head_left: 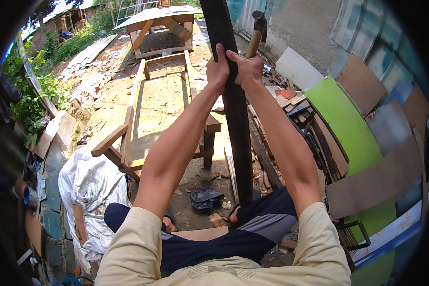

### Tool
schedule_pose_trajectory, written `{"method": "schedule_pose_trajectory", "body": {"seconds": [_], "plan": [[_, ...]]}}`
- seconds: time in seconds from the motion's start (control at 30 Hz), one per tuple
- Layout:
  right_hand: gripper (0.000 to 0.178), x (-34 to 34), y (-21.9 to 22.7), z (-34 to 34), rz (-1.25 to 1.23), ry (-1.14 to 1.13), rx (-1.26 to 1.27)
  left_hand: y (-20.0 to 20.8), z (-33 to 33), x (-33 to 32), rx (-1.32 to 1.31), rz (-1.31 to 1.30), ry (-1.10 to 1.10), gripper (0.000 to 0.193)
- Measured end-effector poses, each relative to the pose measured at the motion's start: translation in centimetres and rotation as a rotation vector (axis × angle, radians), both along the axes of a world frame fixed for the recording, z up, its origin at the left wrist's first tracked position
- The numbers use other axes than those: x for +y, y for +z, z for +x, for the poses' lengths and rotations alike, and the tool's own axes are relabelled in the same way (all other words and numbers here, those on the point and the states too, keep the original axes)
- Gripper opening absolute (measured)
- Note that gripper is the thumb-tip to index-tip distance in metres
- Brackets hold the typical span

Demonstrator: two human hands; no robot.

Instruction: The person sits on the ground and uses a hammer to strike a small piece of wood placed on a larger wooden plank. The person repeatedly lifts and strikes the wood with the hammer, occasionally adjusting the wood's position.

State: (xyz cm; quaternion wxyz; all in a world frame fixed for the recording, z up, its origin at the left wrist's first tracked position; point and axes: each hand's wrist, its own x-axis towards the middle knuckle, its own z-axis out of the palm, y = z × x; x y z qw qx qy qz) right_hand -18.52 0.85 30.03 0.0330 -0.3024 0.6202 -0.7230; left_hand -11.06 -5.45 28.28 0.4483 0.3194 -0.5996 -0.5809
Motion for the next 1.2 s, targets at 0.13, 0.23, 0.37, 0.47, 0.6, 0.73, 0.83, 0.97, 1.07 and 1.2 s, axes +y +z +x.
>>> {"method": "schedule_pose_trajectory", "body": {"seconds": [0.13,0.23,0.37,0.47,0.6,0.73,0.83,0.97,1.07,1.2], "plan": [[0.046,3.4,3.5,-0.6,-0.183,0.078,-0.083,4.4,-1.7,3.0,-0.055,-0.219,0.137,0.101],[0.044,5.1,5.0,-1.1,-0.166,0.009,-0.119,6.7,-2.4,3.7,-0.149,-0.341,0.17,0.091],[0.063,6.8,2.1,-2.7,-0.319,0.299,-0.303,6.2,-0.1,4.3,-0.263,-0.42,0.067,0.093],[0.091,9.7,-3.0,-4.9,-0.395,0.462,-0.429,1.6,1.3,2.7,-0.398,-0.489,0.06,0.093],[0.093,13.8,-11.0,-5.0,-0.612,0.489,-0.659,-6.5,6.3,0.2,-0.646,-0.512,-0.111,0.092],[0.053,18.3,-20.4,-5.5,-0.741,0.305,-0.811,-15.0,11.6,2.4,-0.84,-0.492,-0.264,0.093],[0.053,22.4,-27.0,-5.8,-0.753,0.369,-0.793,-21.0,15.6,3.5,-1.005,-0.481,-0.338,0.093],[0.058,23.7,-32.7,-6.4,-0.51,-0.136,-1.015,-29.6,22.5,3.7,-1.239,-0.439,-0.407,0.092],[0.05,25.6,-37.3,-6.3,-0.306,-0.346,-1.156,-34.8,27.6,3.2,-1.393,-0.377,-0.474,0.088],[0.042,27.0,-41.1,-6.3,-0.224,-0.404,-1.266,-38.9,35.7,0.4,-1.533,-0.361,-0.496,0.08]]}}
